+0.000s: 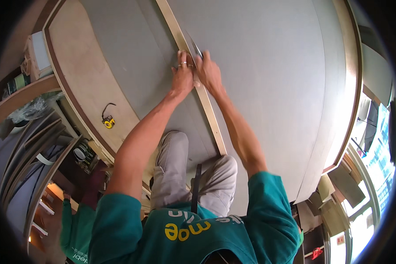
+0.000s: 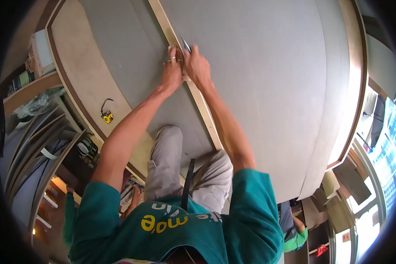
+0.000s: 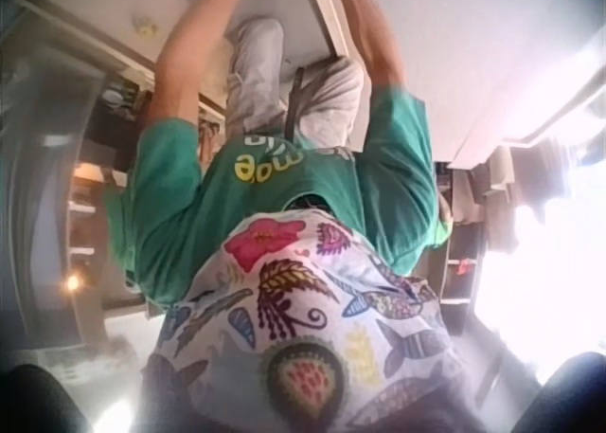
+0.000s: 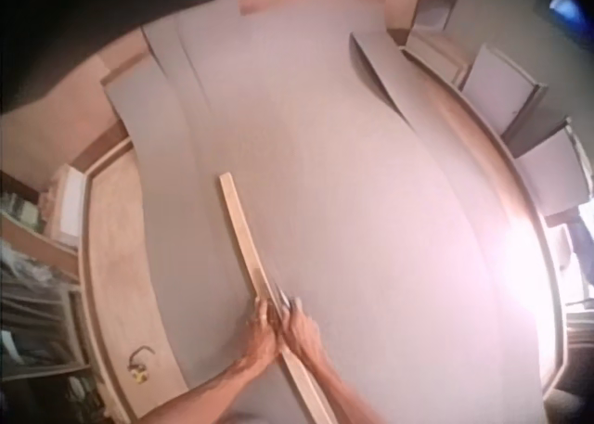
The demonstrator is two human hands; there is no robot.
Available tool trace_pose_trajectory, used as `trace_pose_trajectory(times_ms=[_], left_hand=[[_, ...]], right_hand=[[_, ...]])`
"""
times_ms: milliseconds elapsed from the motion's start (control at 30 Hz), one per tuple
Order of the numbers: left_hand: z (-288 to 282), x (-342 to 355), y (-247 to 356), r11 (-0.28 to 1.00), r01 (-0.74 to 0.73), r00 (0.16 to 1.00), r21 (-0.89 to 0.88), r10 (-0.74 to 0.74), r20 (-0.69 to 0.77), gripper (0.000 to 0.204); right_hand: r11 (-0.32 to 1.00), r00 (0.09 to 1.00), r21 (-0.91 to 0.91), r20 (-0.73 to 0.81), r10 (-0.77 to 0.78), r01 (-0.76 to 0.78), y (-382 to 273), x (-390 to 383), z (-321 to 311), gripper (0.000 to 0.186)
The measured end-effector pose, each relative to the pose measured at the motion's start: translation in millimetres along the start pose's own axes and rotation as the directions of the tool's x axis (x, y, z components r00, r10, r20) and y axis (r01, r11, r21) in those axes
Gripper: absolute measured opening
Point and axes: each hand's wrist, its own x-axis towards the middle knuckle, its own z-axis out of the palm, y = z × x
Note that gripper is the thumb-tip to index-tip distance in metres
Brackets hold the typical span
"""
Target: The person uses a utility knife and a wooden guide to cut a gray sheet of material, then uses a tape measure and pencil to mark the material.
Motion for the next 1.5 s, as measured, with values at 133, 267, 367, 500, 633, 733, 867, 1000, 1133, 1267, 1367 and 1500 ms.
trace_pose_trajectory(times_ms=[133, 267, 367, 500, 633, 733, 867, 1000, 1133, 1267, 1367, 1500], left_hand=[[-2.8, -2.9, 2.4, 0.995, 0.030, 1.000, -0.094, -0.029, 0.007, 0.122], [-3.7, -1.6, 2.9, 1.000, 0.003, 0.999, -0.016, -0.004, -0.039, 0.126], [4.4, -0.5, -0.4, 1.000, -0.019, 0.999, -0.008, 0.019, -0.039, 0.122], [5.2, 1.7, -5.3, 0.999, -0.021, 0.999, 0.038, 0.022, -0.047, 0.115], [-2.3, 0.0, 4.8, 0.999, -0.007, 1.000, 0.051, 0.008, -0.026, 0.112], [-4.5, -5.3, 2.6, 0.998, 0.010, 1.000, 0.070, -0.009, -0.014, 0.112], [-2.7, -0.5, -1.0, 0.995, -0.002, 1.000, 0.098, 0.003, -0.011, 0.115], [-2.5, 0.3, 1.9, 0.997, 0.001, 1.000, 0.082, 0.001, -0.027, 0.114], [-2.1, 1.3, 0.2, 1.000, -0.012, 1.000, 0.002, 0.012, -0.002, 0.123], [2.6, -1.2, -3.7, 1.000, -0.028, 1.000, -0.007, 0.028, -0.013, 0.128], [4.6, -1.6, -5.9, 0.999, -0.031, 0.999, -0.023, 0.030, -0.014, 0.129], [6.5, -2.7, -4.9, 0.996, -0.046, 0.997, -0.071, 0.041, -0.061, 0.127]], right_hand=[[0.998, 0.998, 0.005, -0.019, -0.060, 0.060, -41.2, 72.7, 15.4, 0.035], [0.999, 1.000, -0.021, -0.001, -0.029, 0.029, -47.0, 85.9, 19.3, 0.035], [0.997, 0.997, -0.032, -0.023, -0.070, 0.070, -44.8, 83.5, 17.5, 0.035], [0.991, 0.991, -0.109, 0.114, -0.065, 0.078, -13.9, 21.4, 2.1, 0.039], [0.933, 0.921, -0.213, 0.203, 0.332, -0.289, 121.8, -214.7, 6.7, 0.047], [0.917, 0.890, -0.213, 0.245, 0.384, -0.337, 174.5, -333.7, -16.8, 0.029], [0.960, 0.951, -0.075, 0.135, 0.279, -0.271, 136.8, -259.2, -25.3, 0.027], [0.996, 0.999, -0.086, -0.043, 0.021, -0.025, 41.7, -61.0, -12.8, 0.029], [0.998, 0.995, -0.047, -0.089, -0.045, 0.041, -19.6, 56.7, 7.8, 0.033], [0.998, 1.000, -0.059, -0.007, -0.025, 0.024, -48.8, 84.2, 17.5, 0.035], [0.999, 0.999, -0.050, 0.032, 0.007, -0.005, -61.7, 94.2, 19.4, 0.032], [0.997, 0.999, -0.077, 0.036, 0.018, -0.015, -73.0, 102.8, 17.5, 0.033]])
